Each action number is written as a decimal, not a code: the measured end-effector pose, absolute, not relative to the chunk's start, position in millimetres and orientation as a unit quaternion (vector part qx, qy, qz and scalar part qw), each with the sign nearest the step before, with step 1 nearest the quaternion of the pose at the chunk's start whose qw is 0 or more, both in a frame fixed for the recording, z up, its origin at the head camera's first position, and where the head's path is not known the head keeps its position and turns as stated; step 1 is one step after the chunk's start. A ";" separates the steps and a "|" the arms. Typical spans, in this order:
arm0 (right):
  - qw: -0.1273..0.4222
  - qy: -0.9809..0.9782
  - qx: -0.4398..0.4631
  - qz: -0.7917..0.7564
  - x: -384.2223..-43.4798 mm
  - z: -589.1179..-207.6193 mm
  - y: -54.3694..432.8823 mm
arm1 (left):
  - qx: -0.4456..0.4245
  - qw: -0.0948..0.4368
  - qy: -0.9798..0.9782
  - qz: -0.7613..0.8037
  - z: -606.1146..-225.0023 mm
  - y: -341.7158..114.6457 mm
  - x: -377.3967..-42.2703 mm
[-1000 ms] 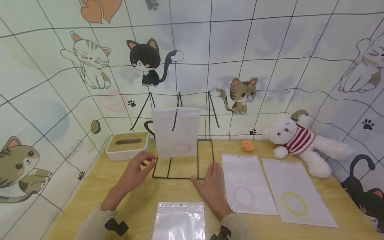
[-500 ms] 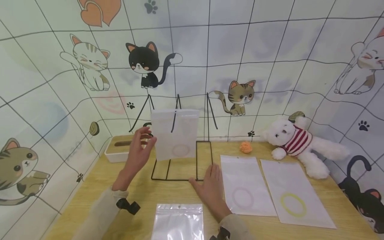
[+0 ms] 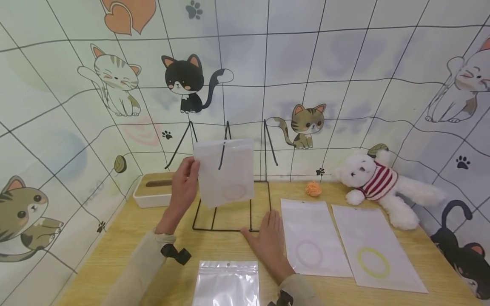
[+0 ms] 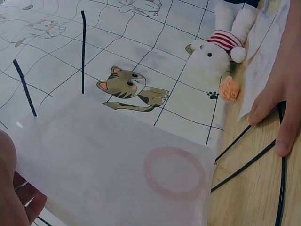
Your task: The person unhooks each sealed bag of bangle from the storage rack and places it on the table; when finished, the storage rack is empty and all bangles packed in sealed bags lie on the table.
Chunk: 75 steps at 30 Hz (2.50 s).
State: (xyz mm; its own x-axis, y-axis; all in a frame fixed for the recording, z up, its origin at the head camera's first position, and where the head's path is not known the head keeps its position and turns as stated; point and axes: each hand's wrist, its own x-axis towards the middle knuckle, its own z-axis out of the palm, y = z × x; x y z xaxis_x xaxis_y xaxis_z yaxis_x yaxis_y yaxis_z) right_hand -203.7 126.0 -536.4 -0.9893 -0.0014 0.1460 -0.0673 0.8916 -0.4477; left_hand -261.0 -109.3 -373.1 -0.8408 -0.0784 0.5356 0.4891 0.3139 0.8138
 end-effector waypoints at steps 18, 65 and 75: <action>0.059 -0.970 0.015 0.235 -202.7 -533.9 126.9 | -0.165 0.305 -0.763 -0.545 -360.9 -89.3 -262.9; 0.054 -0.968 0.018 0.245 -205.9 -535.3 128.0 | -0.210 0.377 -0.724 -0.538 -370.0 -125.4 -202.3; 0.051 -0.969 0.014 0.241 -206.3 -537.7 128.2 | -0.134 0.319 -0.745 -0.570 -383.2 -159.4 -185.1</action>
State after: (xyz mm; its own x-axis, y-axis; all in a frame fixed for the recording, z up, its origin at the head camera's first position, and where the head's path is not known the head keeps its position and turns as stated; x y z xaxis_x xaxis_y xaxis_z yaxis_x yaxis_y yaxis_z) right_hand -206.3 128.2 -537.7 -0.9943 -0.0029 0.1062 -0.0524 0.8830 -0.4664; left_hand -185.1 -159.4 -383.2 -0.7611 -0.1641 0.6275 0.5629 0.3136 0.7648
